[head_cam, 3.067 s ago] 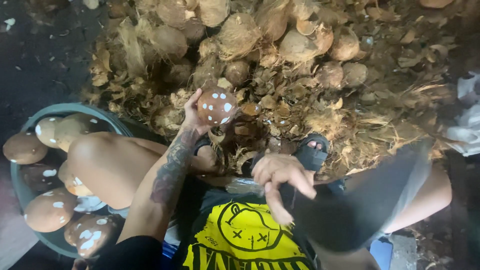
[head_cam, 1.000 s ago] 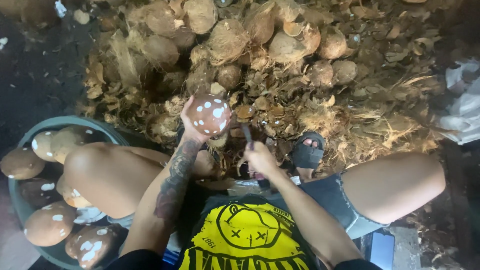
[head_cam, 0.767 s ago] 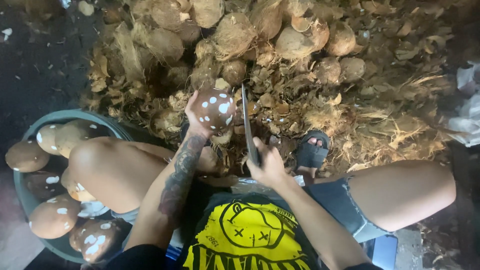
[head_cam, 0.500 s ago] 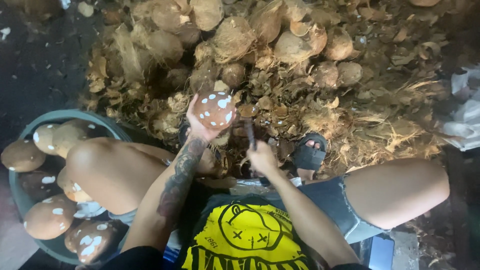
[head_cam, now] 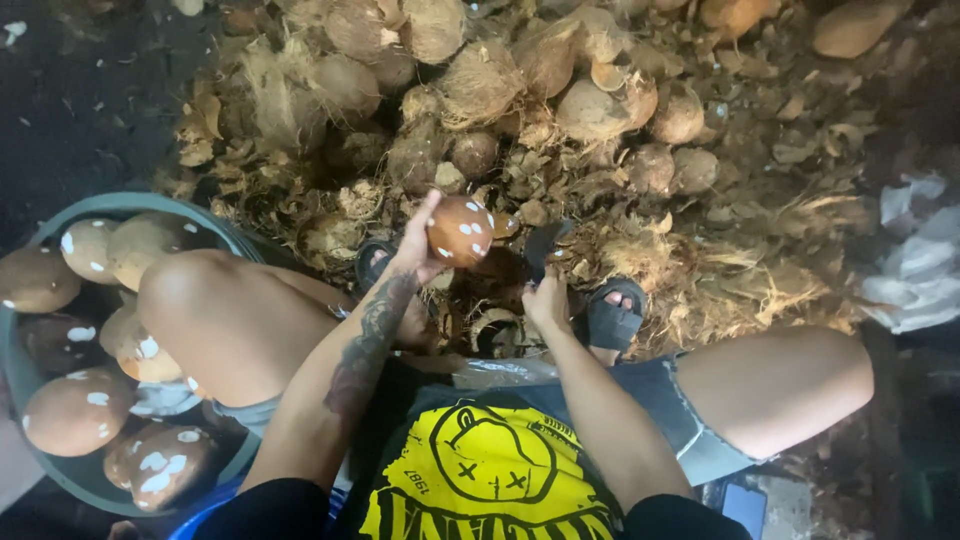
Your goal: The person sits on the ground and uses a large knife to peel the fibrous husk off several coconuts. They rotate each coconut while striking it with the knife to remove the outer layer, then place the peeled coconuts into a nearby green basin.
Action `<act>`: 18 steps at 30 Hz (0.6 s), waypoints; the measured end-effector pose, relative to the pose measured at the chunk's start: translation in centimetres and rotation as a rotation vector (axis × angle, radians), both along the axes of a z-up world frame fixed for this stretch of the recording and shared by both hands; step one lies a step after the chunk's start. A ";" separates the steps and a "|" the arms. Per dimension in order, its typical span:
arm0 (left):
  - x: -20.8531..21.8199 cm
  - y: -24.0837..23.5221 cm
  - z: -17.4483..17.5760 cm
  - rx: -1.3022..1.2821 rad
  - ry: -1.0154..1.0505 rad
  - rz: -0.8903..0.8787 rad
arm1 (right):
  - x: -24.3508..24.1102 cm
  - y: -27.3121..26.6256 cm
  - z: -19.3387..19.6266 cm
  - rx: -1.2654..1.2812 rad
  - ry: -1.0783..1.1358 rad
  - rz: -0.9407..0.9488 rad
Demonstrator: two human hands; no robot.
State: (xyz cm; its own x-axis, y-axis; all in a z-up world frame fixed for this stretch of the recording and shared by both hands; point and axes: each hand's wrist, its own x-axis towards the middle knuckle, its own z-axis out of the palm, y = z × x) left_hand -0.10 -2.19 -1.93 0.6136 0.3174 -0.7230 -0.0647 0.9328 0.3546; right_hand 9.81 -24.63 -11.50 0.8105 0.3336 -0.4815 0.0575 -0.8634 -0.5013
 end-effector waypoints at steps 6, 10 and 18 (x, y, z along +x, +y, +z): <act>1.1 -1.1 -3.4 0.259 0.196 -0.229 | 2.9 1.1 -5.8 -0.019 -0.044 0.124; 3.6 0.6 -3.1 0.421 0.170 -0.109 | 1.0 7.6 12.1 0.475 0.084 -0.035; -2.7 11.7 21.7 0.922 -0.326 0.077 | 1.5 22.8 32.8 1.033 0.067 0.594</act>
State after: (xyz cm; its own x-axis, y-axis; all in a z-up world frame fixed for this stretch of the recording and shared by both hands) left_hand -2.75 9.47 19.81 0.6929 0.7204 0.0295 -0.3381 0.2885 0.8958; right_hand 11.34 -1.79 21.34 0.3817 0.9026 0.1993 0.2586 0.1027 -0.9605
